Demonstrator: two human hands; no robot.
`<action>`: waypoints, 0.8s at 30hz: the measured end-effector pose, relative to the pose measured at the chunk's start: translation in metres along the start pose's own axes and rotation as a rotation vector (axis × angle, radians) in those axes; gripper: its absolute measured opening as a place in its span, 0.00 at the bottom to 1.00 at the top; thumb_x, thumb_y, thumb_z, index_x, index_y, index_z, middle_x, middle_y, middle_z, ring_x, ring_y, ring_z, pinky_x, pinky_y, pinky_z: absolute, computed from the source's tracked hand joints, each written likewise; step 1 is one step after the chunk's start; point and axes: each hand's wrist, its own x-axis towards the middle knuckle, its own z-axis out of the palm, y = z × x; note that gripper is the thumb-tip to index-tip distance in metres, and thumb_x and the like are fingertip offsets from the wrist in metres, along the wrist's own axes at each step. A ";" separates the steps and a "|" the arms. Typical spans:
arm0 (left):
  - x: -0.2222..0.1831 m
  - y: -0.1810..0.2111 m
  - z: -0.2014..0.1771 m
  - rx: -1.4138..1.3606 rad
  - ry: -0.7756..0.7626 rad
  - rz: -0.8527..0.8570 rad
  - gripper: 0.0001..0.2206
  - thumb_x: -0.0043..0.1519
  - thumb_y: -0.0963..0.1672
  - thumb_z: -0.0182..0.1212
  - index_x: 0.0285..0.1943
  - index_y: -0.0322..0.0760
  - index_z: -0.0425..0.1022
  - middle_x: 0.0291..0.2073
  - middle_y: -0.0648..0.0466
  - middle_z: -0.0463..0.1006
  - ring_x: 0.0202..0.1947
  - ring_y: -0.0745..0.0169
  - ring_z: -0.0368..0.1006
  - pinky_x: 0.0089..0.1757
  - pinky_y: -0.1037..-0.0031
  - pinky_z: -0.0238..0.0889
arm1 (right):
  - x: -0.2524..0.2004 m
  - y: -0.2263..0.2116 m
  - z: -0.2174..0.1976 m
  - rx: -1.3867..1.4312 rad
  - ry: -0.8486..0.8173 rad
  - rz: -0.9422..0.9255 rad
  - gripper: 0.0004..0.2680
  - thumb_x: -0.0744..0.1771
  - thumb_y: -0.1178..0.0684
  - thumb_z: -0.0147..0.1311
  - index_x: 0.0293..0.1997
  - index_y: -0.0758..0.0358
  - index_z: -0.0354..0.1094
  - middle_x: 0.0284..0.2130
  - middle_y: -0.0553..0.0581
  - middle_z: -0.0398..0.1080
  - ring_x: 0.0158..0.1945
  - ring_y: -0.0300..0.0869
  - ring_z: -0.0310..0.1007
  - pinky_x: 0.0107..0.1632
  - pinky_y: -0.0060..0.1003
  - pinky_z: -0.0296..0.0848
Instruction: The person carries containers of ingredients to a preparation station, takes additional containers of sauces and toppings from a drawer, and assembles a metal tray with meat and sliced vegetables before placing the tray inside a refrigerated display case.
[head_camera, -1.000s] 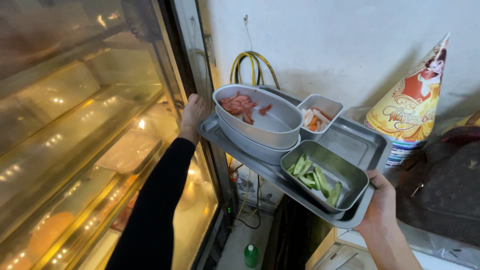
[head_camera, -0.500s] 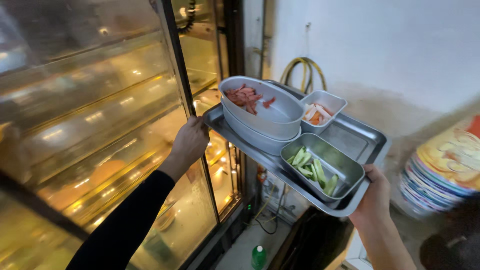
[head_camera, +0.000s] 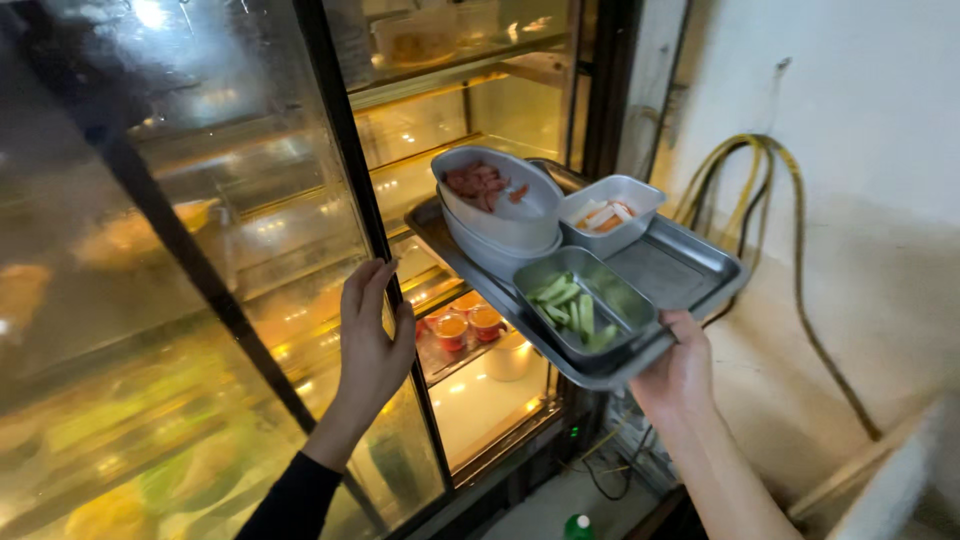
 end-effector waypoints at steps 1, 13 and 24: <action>-0.004 0.001 -0.006 -0.010 0.014 -0.008 0.22 0.61 0.38 0.59 0.67 0.27 0.66 0.63 0.37 0.66 0.64 0.36 0.65 0.61 0.56 0.61 | 0.009 0.014 0.006 0.019 -0.048 0.024 0.12 0.66 0.53 0.40 0.51 0.61 0.67 0.49 0.55 0.76 0.55 0.46 0.74 0.62 0.46 0.70; 0.002 0.002 -0.027 -0.232 0.052 -0.257 0.29 0.63 0.40 0.58 0.75 0.28 0.55 0.66 0.34 0.70 0.69 0.40 0.67 0.64 0.59 0.59 | 0.114 0.140 0.070 -0.042 -0.159 0.060 0.07 0.68 0.55 0.43 0.49 0.61 0.63 0.45 0.54 0.72 0.48 0.44 0.74 0.50 0.45 0.76; 0.014 -0.005 -0.032 -0.201 -0.093 -0.241 0.30 0.62 0.38 0.57 0.75 0.31 0.52 0.65 0.39 0.74 0.68 0.40 0.69 0.61 0.59 0.62 | 0.222 0.203 0.090 -0.048 -0.078 0.085 0.15 0.66 0.53 0.49 0.57 0.52 0.49 0.48 0.56 0.64 0.49 0.49 0.72 0.49 0.54 0.81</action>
